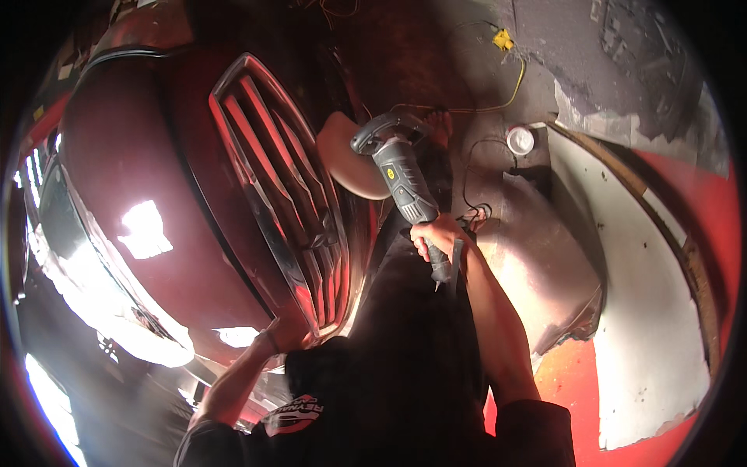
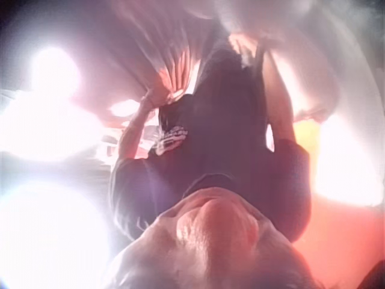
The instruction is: The person uses a rotary polisher with a buffing pad to polish the front bumper of a maroon car. They move the tool across the grille and bumper surface, occasionally pausing to wipe the area with their hand.
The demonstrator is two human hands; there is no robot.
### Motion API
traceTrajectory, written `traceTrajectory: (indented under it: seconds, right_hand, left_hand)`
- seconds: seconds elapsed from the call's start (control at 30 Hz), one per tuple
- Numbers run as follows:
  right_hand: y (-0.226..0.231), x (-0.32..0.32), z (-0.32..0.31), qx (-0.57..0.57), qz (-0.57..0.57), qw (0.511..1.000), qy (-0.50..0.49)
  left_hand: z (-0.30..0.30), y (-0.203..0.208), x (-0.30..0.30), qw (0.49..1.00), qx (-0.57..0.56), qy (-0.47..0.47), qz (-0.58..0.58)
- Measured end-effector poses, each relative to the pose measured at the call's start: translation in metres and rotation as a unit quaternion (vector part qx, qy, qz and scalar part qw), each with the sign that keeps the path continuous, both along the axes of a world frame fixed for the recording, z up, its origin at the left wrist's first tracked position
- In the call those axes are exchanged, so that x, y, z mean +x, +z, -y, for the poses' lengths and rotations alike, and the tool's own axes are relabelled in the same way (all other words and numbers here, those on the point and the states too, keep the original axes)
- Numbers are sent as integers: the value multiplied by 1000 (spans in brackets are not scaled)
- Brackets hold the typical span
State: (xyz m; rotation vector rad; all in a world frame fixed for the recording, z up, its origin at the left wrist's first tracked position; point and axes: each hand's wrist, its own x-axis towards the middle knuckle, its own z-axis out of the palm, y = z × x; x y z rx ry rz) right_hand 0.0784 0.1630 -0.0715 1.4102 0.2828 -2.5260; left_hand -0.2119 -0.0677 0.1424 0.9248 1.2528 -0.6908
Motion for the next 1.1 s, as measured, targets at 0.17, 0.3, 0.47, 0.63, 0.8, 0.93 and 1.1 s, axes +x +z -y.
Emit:
traceTrajectory:
  seconds: [0.17, 0.3, 0.47, 0.63, 0.8, 0.93, 1.1]
  right_hand:
    - [3, 24, 61, -100, -38, 993, -54]
    - [8, 24, 56, -55, -61, 995, -56]
    - [-7, 27, 38, -78, -128, 987, -54]
    - [-35, 29, 18, -198, -139, 963, -120]
    - [-34, 6, -34, -214, -141, 960, -114]
    - [-28, -10, -75, -190, -134, 969, -88]
    - [-43, -24, -101, -150, -157, 971, -98]
  left_hand:
    - [-25, -121, 78, 793, 172, 562, 161]
    - [-122, -162, 134, 688, 24, 722, 78]
    - [-145, -236, 144, 554, -32, 827, 91]
    - [-185, -261, 145, 497, -58, 865, 25]
    - [-237, -263, 130, 533, -37, 844, -55]
    - [-269, -264, 116, 544, -35, 835, -80]
    - [-316, -253, 96, 559, -36, 825, -73]
